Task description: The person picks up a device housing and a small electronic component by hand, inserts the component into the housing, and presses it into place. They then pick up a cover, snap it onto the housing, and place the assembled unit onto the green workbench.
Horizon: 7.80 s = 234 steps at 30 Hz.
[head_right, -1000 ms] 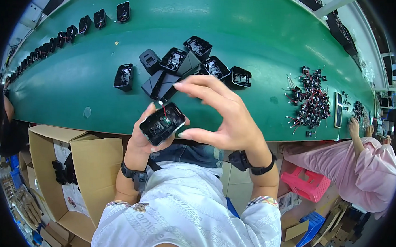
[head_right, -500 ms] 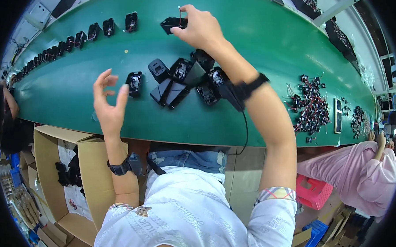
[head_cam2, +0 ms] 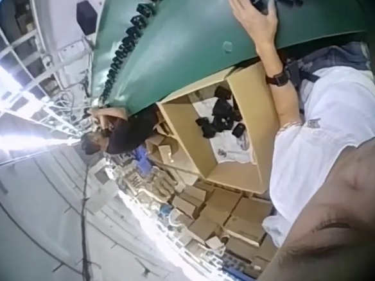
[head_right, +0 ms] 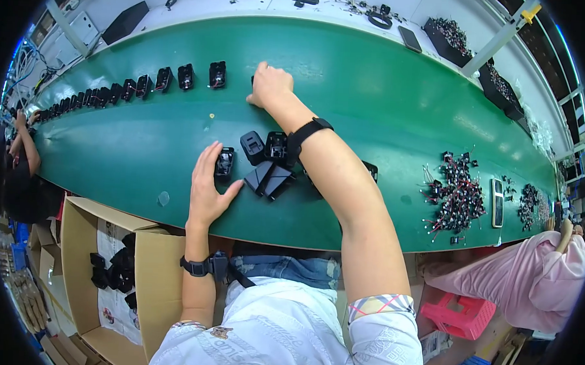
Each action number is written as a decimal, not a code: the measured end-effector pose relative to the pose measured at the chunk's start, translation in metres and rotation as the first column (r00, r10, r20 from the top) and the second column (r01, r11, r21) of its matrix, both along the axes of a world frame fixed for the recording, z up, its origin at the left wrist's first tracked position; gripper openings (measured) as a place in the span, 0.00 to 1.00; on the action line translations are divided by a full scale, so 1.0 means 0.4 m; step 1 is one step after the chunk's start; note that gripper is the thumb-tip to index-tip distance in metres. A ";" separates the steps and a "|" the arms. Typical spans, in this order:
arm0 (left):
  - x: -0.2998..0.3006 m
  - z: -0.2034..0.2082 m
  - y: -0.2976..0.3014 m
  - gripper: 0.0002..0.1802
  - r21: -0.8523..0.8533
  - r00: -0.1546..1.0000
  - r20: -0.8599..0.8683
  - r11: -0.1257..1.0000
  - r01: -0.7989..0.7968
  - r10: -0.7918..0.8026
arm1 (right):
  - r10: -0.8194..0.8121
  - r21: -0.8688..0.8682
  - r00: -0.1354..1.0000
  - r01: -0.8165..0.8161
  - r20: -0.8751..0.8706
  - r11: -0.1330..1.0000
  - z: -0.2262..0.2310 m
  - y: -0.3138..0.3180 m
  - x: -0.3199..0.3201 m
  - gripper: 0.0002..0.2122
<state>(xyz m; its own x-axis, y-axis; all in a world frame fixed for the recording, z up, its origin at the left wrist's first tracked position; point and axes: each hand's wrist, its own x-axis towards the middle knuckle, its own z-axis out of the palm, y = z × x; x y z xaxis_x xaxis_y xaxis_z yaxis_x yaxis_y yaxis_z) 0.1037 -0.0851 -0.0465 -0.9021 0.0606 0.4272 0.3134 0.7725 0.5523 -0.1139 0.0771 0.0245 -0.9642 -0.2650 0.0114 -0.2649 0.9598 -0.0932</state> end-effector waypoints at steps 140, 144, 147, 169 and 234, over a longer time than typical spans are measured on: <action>-0.296 0.136 0.108 0.50 0.999 0.191 -0.030 -0.027 0.018 -0.981 | 0.593 -0.595 0.635 -0.745 -0.495 0.301 0.119 0.248 0.307 0.08; -0.306 0.091 0.109 0.52 0.996 0.138 -0.073 -0.078 -0.034 -0.988 | 0.652 -0.576 0.599 -0.764 -0.466 0.290 0.107 0.240 0.311 0.09; -0.300 0.115 0.134 0.53 0.996 0.179 -0.080 -0.085 -0.020 -0.981 | 0.650 -0.630 0.617 -0.731 -0.444 0.263 0.096 0.252 0.303 0.09; -0.288 0.134 0.085 0.52 0.997 0.355 -0.071 -0.073 0.008 -0.932 | 0.497 -0.530 0.824 -0.559 -0.271 0.638 0.140 0.166 0.356 0.14; -0.325 0.117 0.090 0.43 0.991 0.553 0.045 0.108 0.081 -0.832 | 0.417 -0.199 0.738 -0.586 -0.531 0.786 0.116 0.113 0.368 0.21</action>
